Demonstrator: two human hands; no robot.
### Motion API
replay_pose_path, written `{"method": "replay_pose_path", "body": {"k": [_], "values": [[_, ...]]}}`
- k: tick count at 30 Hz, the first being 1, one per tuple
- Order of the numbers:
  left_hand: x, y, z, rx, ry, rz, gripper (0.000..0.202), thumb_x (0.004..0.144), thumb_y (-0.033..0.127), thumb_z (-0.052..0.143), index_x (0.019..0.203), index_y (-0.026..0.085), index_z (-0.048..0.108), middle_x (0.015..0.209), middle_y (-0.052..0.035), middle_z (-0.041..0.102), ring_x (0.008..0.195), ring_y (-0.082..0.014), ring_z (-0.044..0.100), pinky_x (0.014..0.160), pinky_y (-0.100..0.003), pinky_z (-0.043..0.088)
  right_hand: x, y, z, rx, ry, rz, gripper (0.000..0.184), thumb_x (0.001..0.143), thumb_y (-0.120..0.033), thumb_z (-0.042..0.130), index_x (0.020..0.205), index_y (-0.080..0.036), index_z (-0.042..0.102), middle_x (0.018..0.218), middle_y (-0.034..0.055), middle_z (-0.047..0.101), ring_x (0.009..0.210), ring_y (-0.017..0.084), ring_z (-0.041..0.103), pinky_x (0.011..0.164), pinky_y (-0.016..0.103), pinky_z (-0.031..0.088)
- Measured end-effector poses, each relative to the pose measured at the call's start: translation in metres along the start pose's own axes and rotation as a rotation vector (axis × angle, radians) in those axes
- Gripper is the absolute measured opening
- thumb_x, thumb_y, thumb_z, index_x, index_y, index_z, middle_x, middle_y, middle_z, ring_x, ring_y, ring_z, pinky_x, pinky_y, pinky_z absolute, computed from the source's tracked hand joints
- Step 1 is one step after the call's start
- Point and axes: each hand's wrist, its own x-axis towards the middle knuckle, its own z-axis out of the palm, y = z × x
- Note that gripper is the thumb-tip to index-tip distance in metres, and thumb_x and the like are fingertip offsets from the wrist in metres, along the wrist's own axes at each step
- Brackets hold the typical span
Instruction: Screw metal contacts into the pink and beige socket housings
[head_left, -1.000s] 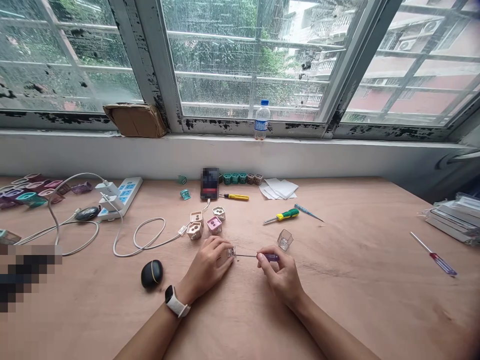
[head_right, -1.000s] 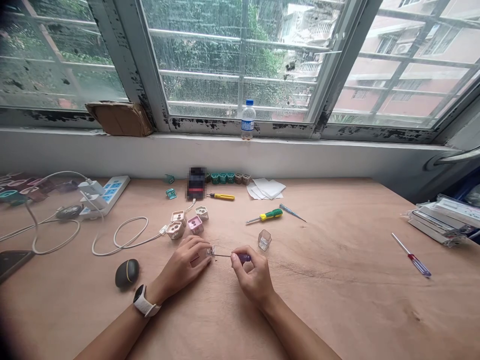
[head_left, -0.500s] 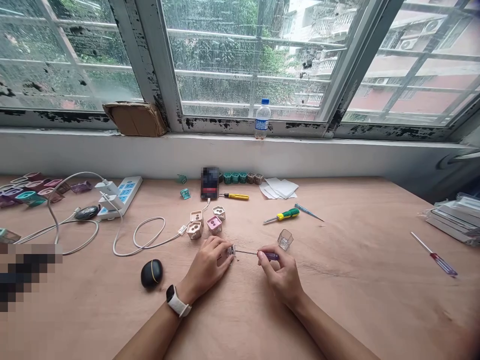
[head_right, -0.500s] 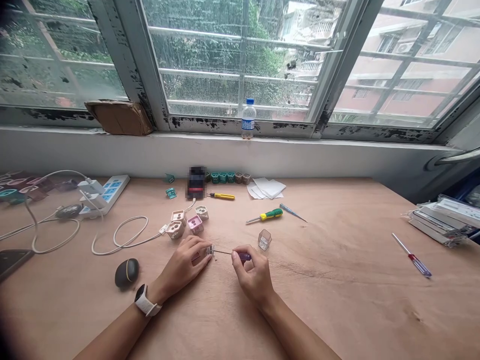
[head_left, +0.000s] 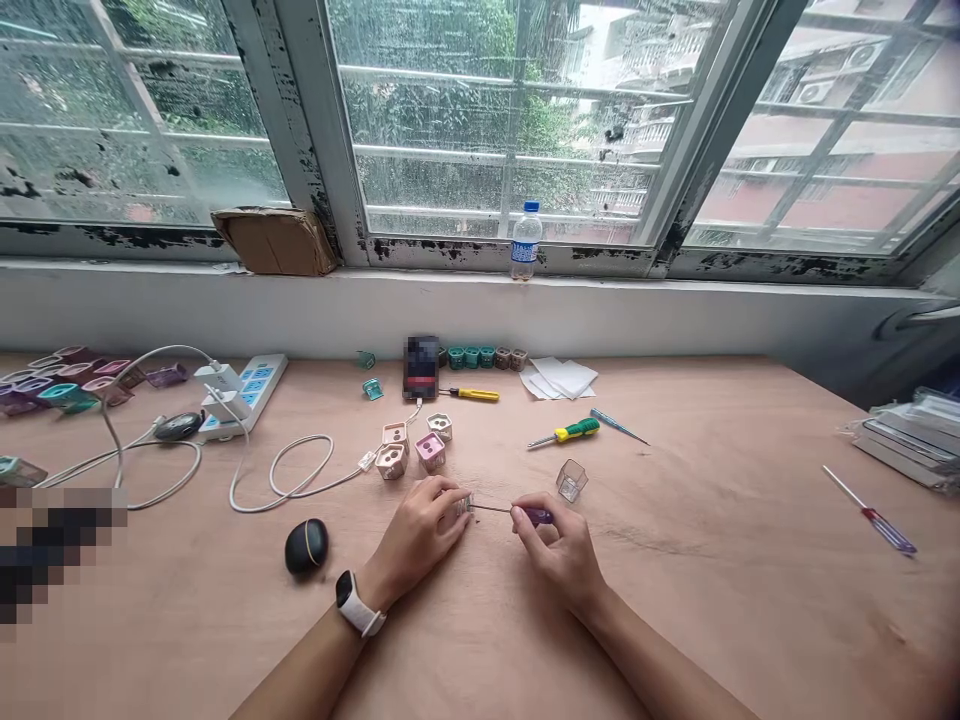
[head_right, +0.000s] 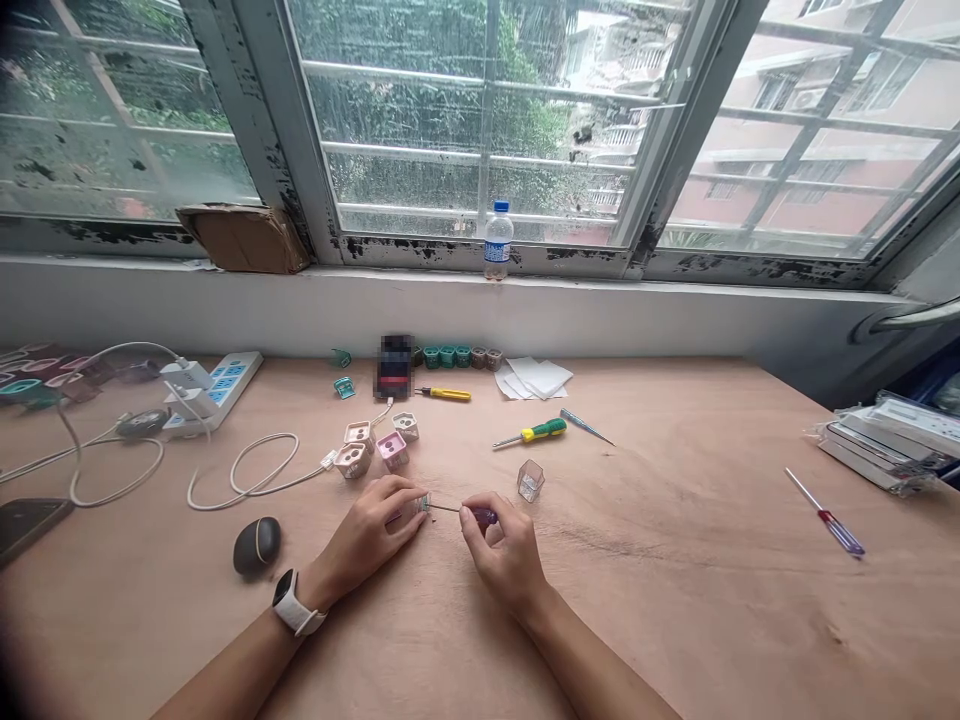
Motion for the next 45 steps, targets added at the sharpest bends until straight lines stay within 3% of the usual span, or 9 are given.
{"method": "replay_pose_path", "body": {"k": [4, 9, 14, 19, 24, 31, 36, 42, 45], "values": [[0.000, 0.002, -0.001, -0.005, -0.001, 0.012, 0.024, 0.089, 0.016, 0.063, 0.112, 0.021, 0.065, 0.102, -0.0076, 0.065, 0.094, -0.0219, 0.062, 0.084, -0.038, 0.055, 0.000, -0.001, 0.000, 0.005, -0.008, -0.005, 0.018, 0.093, -0.034, 0.058, 0.088, -0.019, 0.065, 0.073, 0.0042, 0.067, 0.064, 0.016, 0.065, 0.060, 0.026, 0.052], [-0.002, 0.003, -0.002, -0.034, -0.011, 0.014, 0.025, 0.090, 0.015, 0.060, 0.114, 0.020, 0.063, 0.103, -0.0078, 0.064, 0.092, -0.0203, 0.062, 0.083, -0.035, 0.056, -0.001, -0.002, 0.001, 0.077, -0.020, 0.057, 0.023, 0.092, -0.036, 0.060, 0.105, -0.018, 0.058, 0.072, 0.0041, 0.071, 0.063, 0.017, 0.068, 0.057, 0.024, 0.053], [-0.002, 0.002, -0.002, -0.055, -0.016, 0.018, 0.025, 0.091, 0.014, 0.057, 0.115, 0.020, 0.062, 0.103, -0.0076, 0.062, 0.091, -0.0191, 0.063, 0.082, -0.033, 0.057, 0.001, -0.002, 0.001, 0.070, -0.046, 0.077, 0.025, 0.094, -0.042, 0.058, 0.085, -0.019, 0.059, 0.067, 0.0035, 0.069, 0.059, 0.015, 0.067, 0.052, 0.023, 0.050], [-0.002, 0.001, -0.002, -0.063, -0.019, 0.011, 0.024, 0.093, 0.016, 0.056, 0.116, 0.020, 0.061, 0.104, -0.0083, 0.062, 0.092, -0.0189, 0.063, 0.081, -0.032, 0.057, 0.004, -0.001, -0.003, -0.023, -0.071, 0.150, 0.034, 0.097, -0.047, 0.050, 0.077, -0.020, 0.054, 0.049, -0.0033, 0.053, 0.044, 0.013, 0.052, 0.046, 0.024, 0.041], [-0.003, 0.001, -0.003, -0.086, -0.005, 0.012, 0.025, 0.094, 0.018, 0.054, 0.118, 0.021, 0.062, 0.104, -0.0082, 0.063, 0.091, -0.0184, 0.065, 0.081, -0.032, 0.059, 0.005, 0.001, -0.005, -0.006, -0.133, 0.087, 0.023, 0.096, -0.041, 0.051, 0.101, -0.019, 0.053, 0.073, 0.0019, 0.063, 0.059, 0.014, 0.058, 0.053, 0.025, 0.046], [-0.002, 0.001, -0.004, -0.086, 0.006, 0.022, 0.026, 0.094, 0.018, 0.054, 0.119, 0.021, 0.061, 0.104, -0.0082, 0.062, 0.092, -0.0189, 0.065, 0.082, -0.032, 0.059, 0.006, 0.003, -0.007, -0.153, -0.114, 0.082, 0.036, 0.099, -0.045, 0.046, 0.073, -0.020, 0.052, 0.062, -0.0008, 0.054, 0.054, 0.013, 0.050, 0.054, 0.026, 0.038], [-0.003, 0.000, -0.003, -0.096, -0.004, 0.008, 0.026, 0.094, 0.017, 0.054, 0.119, 0.021, 0.061, 0.104, -0.0077, 0.061, 0.091, -0.0181, 0.065, 0.082, -0.032, 0.059, 0.008, 0.000, -0.014, -0.102, -0.233, 0.118, 0.022, 0.099, -0.041, 0.048, 0.099, -0.020, 0.053, 0.069, -0.0014, 0.057, 0.059, 0.014, 0.052, 0.055, 0.025, 0.039], [-0.004, -0.002, -0.002, -0.108, -0.014, -0.003, 0.027, 0.094, 0.015, 0.054, 0.119, 0.020, 0.061, 0.106, -0.0079, 0.060, 0.092, -0.0180, 0.064, 0.082, -0.032, 0.058, 0.010, 0.003, -0.014, -0.189, -0.180, 0.076, 0.036, 0.099, -0.045, 0.046, 0.075, -0.020, 0.054, 0.064, -0.0006, 0.055, 0.058, 0.014, 0.050, 0.058, 0.027, 0.037], [-0.004, -0.002, -0.002, -0.109, -0.017, -0.006, 0.027, 0.094, 0.015, 0.055, 0.120, 0.020, 0.060, 0.106, -0.0077, 0.060, 0.093, -0.0178, 0.064, 0.083, -0.032, 0.058, 0.012, 0.001, -0.017, -0.129, -0.231, 0.123, 0.028, 0.100, -0.044, 0.044, 0.093, -0.020, 0.056, 0.069, -0.0010, 0.058, 0.061, 0.015, 0.054, 0.058, 0.026, 0.039]]}}
